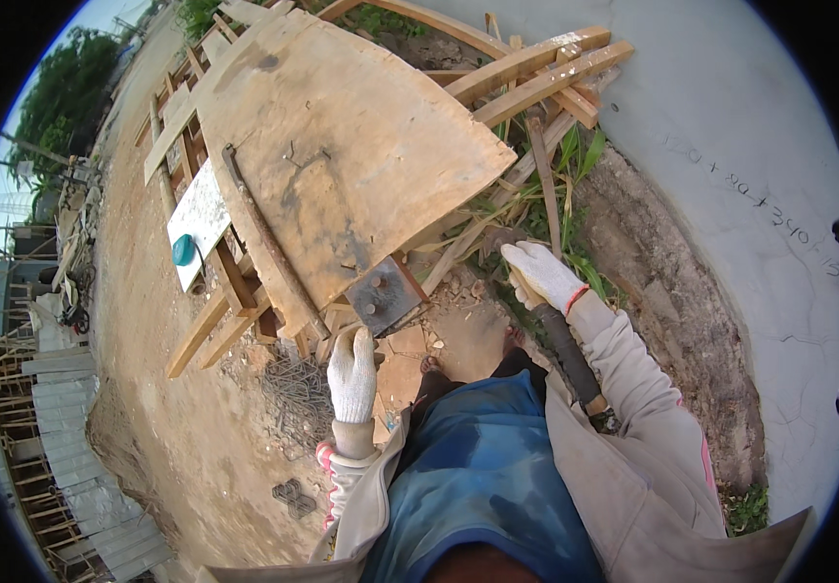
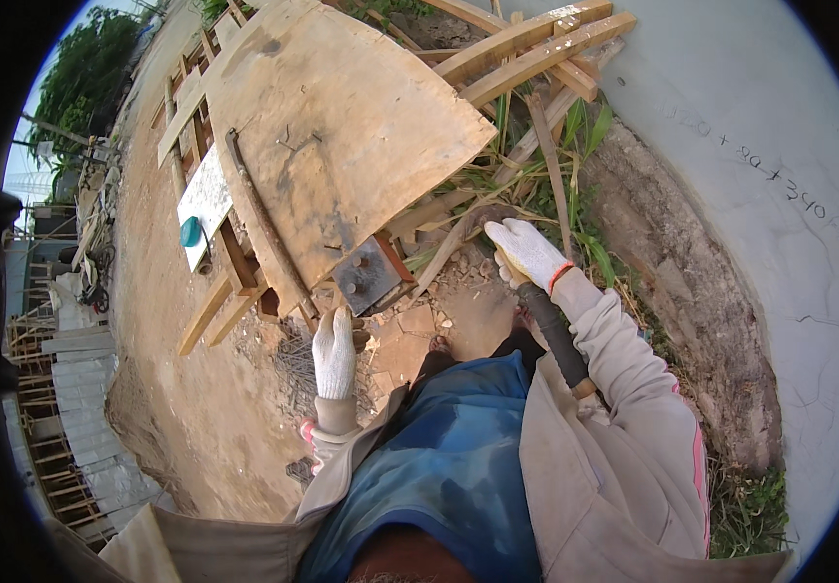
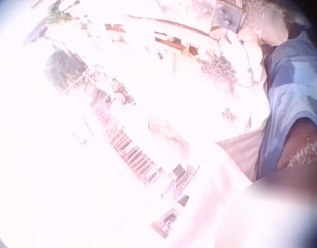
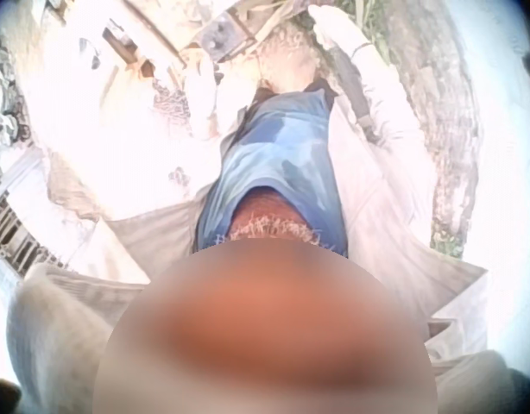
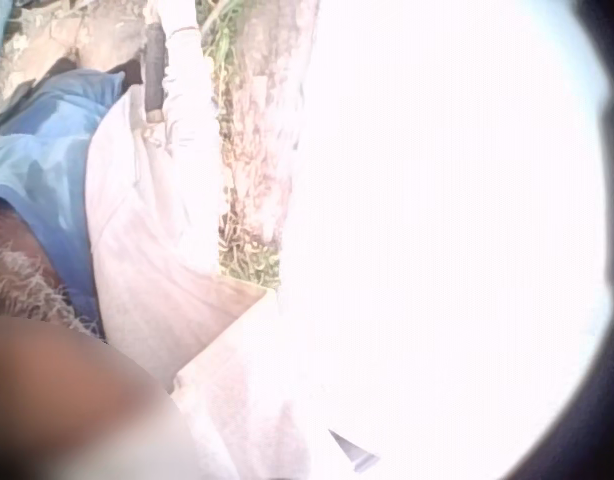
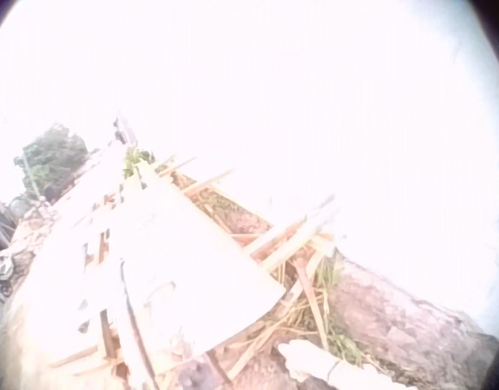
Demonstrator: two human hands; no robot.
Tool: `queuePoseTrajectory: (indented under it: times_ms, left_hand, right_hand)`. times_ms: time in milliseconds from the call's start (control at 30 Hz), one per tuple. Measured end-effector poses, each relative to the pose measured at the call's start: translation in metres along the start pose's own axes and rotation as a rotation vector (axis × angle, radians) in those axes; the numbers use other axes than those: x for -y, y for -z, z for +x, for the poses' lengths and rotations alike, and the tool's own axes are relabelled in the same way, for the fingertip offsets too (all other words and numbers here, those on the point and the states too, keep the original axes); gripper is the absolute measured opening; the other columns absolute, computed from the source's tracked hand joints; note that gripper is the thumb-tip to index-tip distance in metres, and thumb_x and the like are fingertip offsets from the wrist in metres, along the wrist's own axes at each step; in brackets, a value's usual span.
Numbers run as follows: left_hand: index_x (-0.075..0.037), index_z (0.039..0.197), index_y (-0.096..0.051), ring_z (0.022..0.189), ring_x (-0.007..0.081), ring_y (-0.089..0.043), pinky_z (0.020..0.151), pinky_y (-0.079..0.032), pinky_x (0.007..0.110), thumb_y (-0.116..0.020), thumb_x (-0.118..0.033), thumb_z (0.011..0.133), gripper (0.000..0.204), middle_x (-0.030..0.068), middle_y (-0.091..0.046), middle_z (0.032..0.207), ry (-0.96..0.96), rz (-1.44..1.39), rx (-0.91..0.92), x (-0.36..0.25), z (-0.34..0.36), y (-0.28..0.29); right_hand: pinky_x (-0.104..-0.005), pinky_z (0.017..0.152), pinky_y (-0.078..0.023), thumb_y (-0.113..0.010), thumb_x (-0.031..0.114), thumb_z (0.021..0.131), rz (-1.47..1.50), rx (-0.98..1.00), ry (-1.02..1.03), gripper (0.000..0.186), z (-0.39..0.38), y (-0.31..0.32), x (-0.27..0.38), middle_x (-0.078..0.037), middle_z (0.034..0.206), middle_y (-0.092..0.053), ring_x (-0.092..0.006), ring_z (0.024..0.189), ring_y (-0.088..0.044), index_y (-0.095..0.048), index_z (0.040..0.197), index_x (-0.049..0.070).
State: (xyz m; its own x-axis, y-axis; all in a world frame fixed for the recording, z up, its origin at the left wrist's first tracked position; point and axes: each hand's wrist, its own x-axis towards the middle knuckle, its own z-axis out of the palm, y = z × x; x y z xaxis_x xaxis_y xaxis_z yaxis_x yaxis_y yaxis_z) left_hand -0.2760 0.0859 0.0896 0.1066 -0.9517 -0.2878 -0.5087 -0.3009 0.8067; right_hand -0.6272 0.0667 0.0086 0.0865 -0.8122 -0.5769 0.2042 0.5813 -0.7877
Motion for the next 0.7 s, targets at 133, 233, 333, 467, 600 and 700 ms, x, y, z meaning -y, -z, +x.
queuePoseTrajectory:
  times_ms: [133,233,333,467,600,700]
  left_hand:
    - [-0.001,0.152,-0.052,0.093,0.022,-0.075,0.074,-0.06,0.034,-0.054,-0.051,0.112,0.064,0.0146,-0.07,0.122,0.161,-0.172,-0.007,0.004,0.008,-0.026]
    - [-0.004,0.159,-0.048,0.097,0.0222,-0.074,0.074,-0.059,0.033,-0.051,-0.056,0.112,0.071,0.0144,-0.065,0.133,0.244,-0.237,-0.034,0.012,0.027,-0.035]
    - [-0.009,0.159,-0.051,0.104,0.0242,-0.072,0.081,-0.06,0.034,-0.053,-0.056,0.111,0.067,0.0123,-0.063,0.142,0.222,-0.145,-0.075,0.026,0.047,-0.036]
    - [-0.002,0.16,-0.047,0.12,0.0256,-0.065,0.095,-0.054,0.035,-0.056,-0.051,0.111,0.07,0.0175,-0.065,0.14,0.004,-0.117,-0.036,0.034,0.054,-0.041]
    - [0.007,0.159,-0.041,0.131,0.0277,-0.061,0.112,-0.048,0.038,-0.067,-0.029,0.108,0.068,0.0209,-0.064,0.144,0.002,-0.192,-0.065,0.025,0.046,-0.048]
    - [0.007,0.156,-0.044,0.127,0.0281,-0.065,0.108,-0.052,0.039,-0.073,-0.027,0.102,0.07,0.0205,-0.066,0.142,-0.017,-0.359,-0.013,0.018,0.048,-0.05]
  right_hand:
    - [-0.0341,0.05,-0.054,-0.067,0.034,0.106,-0.052,0.193,-0.089,0.045,0.048,-0.002,-0.014,-0.01,0.085,-0.063,-0.0195,0.064,-0.067,-0.052,0.127,-0.004]
    - [-0.0355,0.055,-0.058,-0.067,0.026,0.106,-0.101,0.387,-0.032,0.045,0.077,-0.001,-0.015,-0.016,0.101,-0.069,-0.0223,0.074,-0.071,-0.055,0.136,-0.006]
    - [-0.0355,0.059,-0.061,-0.064,0.024,0.108,-0.292,0.521,0.258,0.046,0.096,0.008,-0.004,-0.018,0.107,-0.07,-0.0236,0.079,-0.073,-0.055,0.146,0.001]
    - [-0.0354,0.06,-0.063,-0.063,0.026,0.108,0.074,0.601,-0.214,0.053,0.09,0.019,0.008,-0.017,0.109,-0.071,-0.0226,0.077,-0.073,-0.05,0.156,0.006]
    - [-0.0343,0.059,-0.062,-0.062,0.019,0.103,-0.026,0.456,-0.212,0.051,0.068,0.018,-0.01,-0.016,0.106,-0.071,-0.0229,0.076,-0.073,-0.054,0.151,0.003]
    - [-0.0387,0.069,-0.063,-0.063,0.02,0.103,0.091,0.334,-0.187,0.039,0.056,0.013,-0.033,-0.016,0.104,-0.071,-0.0258,0.079,-0.073,-0.065,0.136,-0.001]
